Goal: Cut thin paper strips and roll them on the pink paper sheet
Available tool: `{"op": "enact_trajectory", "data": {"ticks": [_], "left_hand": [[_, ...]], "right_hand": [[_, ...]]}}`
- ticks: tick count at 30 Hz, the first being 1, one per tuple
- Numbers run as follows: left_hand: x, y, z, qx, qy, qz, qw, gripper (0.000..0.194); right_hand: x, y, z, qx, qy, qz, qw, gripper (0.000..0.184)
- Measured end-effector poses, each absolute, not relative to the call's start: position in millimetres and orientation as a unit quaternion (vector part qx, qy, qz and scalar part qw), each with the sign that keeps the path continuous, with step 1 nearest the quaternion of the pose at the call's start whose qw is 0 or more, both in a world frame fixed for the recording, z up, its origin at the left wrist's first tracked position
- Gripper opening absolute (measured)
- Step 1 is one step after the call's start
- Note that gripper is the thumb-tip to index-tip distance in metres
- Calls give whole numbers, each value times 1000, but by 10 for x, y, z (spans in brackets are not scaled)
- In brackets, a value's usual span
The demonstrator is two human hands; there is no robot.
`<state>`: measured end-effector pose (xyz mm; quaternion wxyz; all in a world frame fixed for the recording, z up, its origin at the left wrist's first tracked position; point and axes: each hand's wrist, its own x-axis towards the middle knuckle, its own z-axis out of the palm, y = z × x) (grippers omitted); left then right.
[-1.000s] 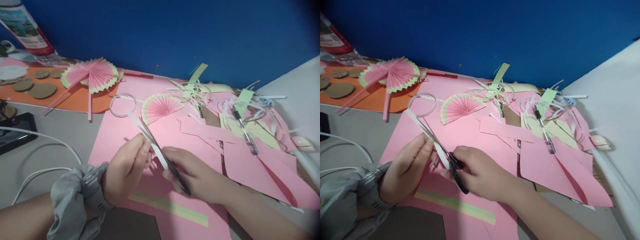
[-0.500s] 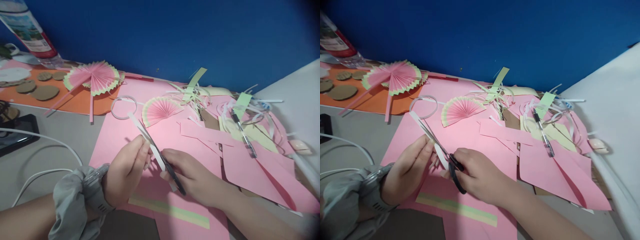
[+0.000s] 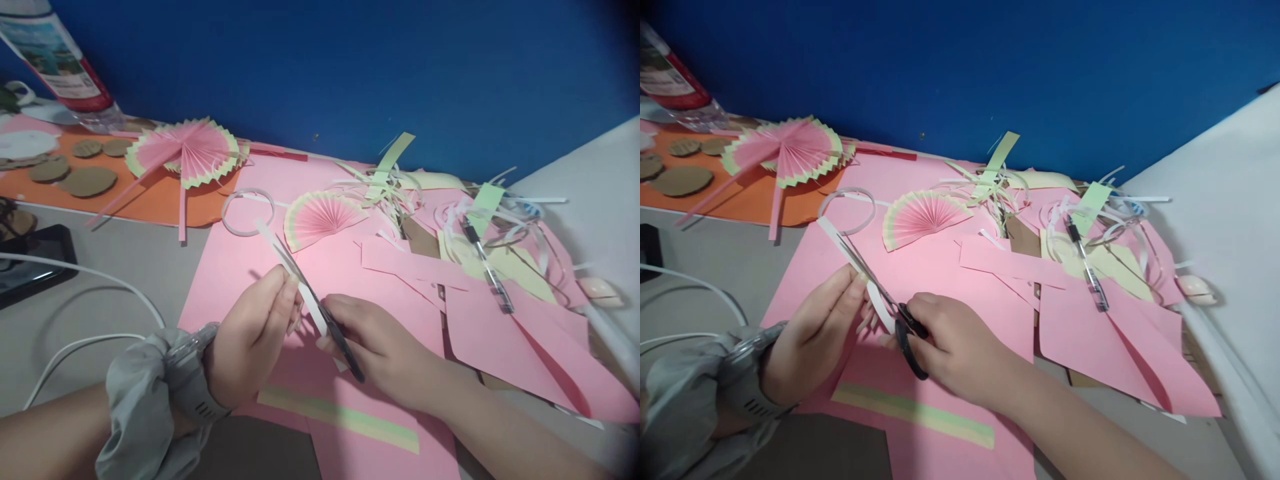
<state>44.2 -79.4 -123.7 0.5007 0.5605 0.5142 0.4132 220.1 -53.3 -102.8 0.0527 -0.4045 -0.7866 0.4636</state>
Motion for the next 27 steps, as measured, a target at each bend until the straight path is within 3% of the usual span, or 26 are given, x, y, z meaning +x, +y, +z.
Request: {"op": "enact_trajectory", "data": {"ticks": [9, 17, 22, 27], "left_hand": [[442, -807, -1233, 557, 510, 423, 502, 31], [446, -765, -1200, 546, 508, 422, 515, 33], [432, -764, -1217, 539, 499, 433, 522, 29], [409, -759, -1235, 536, 481, 444, 532, 22]], "right_hand": [[2206, -524, -1031, -406, -763, 497, 71, 21], [2299, -474, -1210, -374, -567, 693, 243, 39], [2320, -419, -1296, -376, -530, 677, 345, 42], [2284, -431, -1256, -387, -533, 661, 359, 39]]}}
